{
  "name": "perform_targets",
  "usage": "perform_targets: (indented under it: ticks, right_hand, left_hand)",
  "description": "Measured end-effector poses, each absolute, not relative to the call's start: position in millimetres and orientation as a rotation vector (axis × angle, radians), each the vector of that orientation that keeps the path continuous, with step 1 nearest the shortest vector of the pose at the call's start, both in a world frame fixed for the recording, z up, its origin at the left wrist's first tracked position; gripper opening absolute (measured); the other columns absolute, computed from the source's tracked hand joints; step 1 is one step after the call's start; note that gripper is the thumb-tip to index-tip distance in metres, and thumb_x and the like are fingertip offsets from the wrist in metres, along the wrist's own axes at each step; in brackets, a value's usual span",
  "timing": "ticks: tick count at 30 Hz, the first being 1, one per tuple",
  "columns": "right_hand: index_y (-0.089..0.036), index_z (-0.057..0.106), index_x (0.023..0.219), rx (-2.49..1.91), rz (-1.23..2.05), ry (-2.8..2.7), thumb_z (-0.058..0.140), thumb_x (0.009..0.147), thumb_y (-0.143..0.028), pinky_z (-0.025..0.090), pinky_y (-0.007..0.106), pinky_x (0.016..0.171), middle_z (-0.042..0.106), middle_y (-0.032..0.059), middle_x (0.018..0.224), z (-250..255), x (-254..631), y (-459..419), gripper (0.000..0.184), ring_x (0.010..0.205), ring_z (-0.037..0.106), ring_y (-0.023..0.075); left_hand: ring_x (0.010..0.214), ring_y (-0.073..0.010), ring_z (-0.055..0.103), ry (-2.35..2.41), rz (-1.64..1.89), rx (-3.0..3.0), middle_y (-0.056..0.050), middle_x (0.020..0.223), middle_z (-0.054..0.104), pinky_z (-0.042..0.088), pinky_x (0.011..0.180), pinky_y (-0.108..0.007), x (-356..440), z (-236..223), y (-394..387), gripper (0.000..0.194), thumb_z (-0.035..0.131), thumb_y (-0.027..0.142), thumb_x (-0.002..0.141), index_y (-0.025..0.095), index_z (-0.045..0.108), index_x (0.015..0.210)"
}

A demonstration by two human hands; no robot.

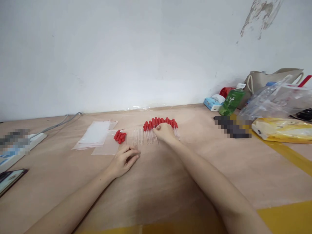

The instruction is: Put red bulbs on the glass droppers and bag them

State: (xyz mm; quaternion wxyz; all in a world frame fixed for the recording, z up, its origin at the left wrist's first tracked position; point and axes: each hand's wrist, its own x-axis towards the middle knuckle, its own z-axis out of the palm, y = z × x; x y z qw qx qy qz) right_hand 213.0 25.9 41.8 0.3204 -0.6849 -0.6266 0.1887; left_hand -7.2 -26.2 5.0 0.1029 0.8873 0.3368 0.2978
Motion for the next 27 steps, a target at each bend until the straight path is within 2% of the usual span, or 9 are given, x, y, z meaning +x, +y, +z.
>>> perform_targets:
  ticks: [5,8,12,15,22,27]
  right_hand:
    - [-0.02,0.06,0.054,-2.004,0.257,-1.631,0.046,0.074,-0.034,0.034,0.031,0.069,0.064,0.004,0.066,38.3,200.5,52.6,0.028,0.071,0.057,0.0193]
    - [-0.019,0.061,0.059,-2.066,0.185,-1.626,0.047,0.075,-0.038,0.031,0.035,0.074,0.064,0.0056,0.071,32.4,199.9,55.3,0.029,0.074,0.057,0.0202]
    - [-0.019,0.06,0.073,-1.977,0.097,-1.642,0.046,0.077,-0.043,0.026,0.037,0.079,0.065,0.0032,0.072,26.9,194.5,46.9,0.028,0.073,0.056,0.0181]
    - [-0.02,0.06,0.07,-1.877,0.065,-1.799,0.045,0.078,-0.041,0.024,0.038,0.081,0.065,0.0018,0.071,24.6,180.1,38.3,0.026,0.072,0.057,0.0175]
    - [-0.018,0.062,0.068,-1.962,0.1,-1.987,0.048,0.075,-0.035,0.025,0.038,0.077,0.065,0.0065,0.073,23.0,150.9,34.6,0.023,0.074,0.058,0.0201]
    - [-0.016,0.064,0.074,-2.016,0.122,-1.999,0.047,0.075,-0.037,0.028,0.039,0.075,0.065,0.0102,0.074,26.8,143.7,35.6,0.027,0.073,0.059,0.0228]
  left_hand:
    - [0.082,-0.0156,0.051,0.987,0.853,2.625,-0.005,0.087,0.054,0.042,0.075,-0.03,-7.4,6.3,-25.7,0.016,0.043,0.021,0.085,0.018,0.059,0.089]
    - [0.08,-0.0151,0.051,0.984,0.839,2.621,-0.005,0.085,0.055,0.042,0.074,-0.029,-7.3,6.5,-25.2,0.016,0.043,0.021,0.085,0.018,0.059,0.087]
    - [0.079,-0.0138,0.052,0.985,0.815,2.604,-0.004,0.086,0.055,0.043,0.072,-0.027,-5.8,5.8,-26.4,0.016,0.043,0.019,0.085,0.018,0.059,0.088]
    - [0.078,-0.0136,0.052,1.029,0.841,2.606,-0.004,0.085,0.055,0.043,0.071,-0.026,-5.1,5.1,-26.7,0.014,0.045,0.02,0.084,0.018,0.059,0.087]
    - [0.077,-0.0202,0.049,1.856,1.416,2.362,-0.003,0.075,0.05,0.041,0.073,-0.034,-33.8,11.5,1.0,0.012,0.056,0.028,0.074,0.018,0.052,0.069]
    - [0.08,-0.0209,0.049,1.882,1.402,2.345,-0.004,0.079,0.049,0.042,0.075,-0.034,-55.2,8.2,24.2,0.014,0.058,0.031,0.073,0.018,0.059,0.078]
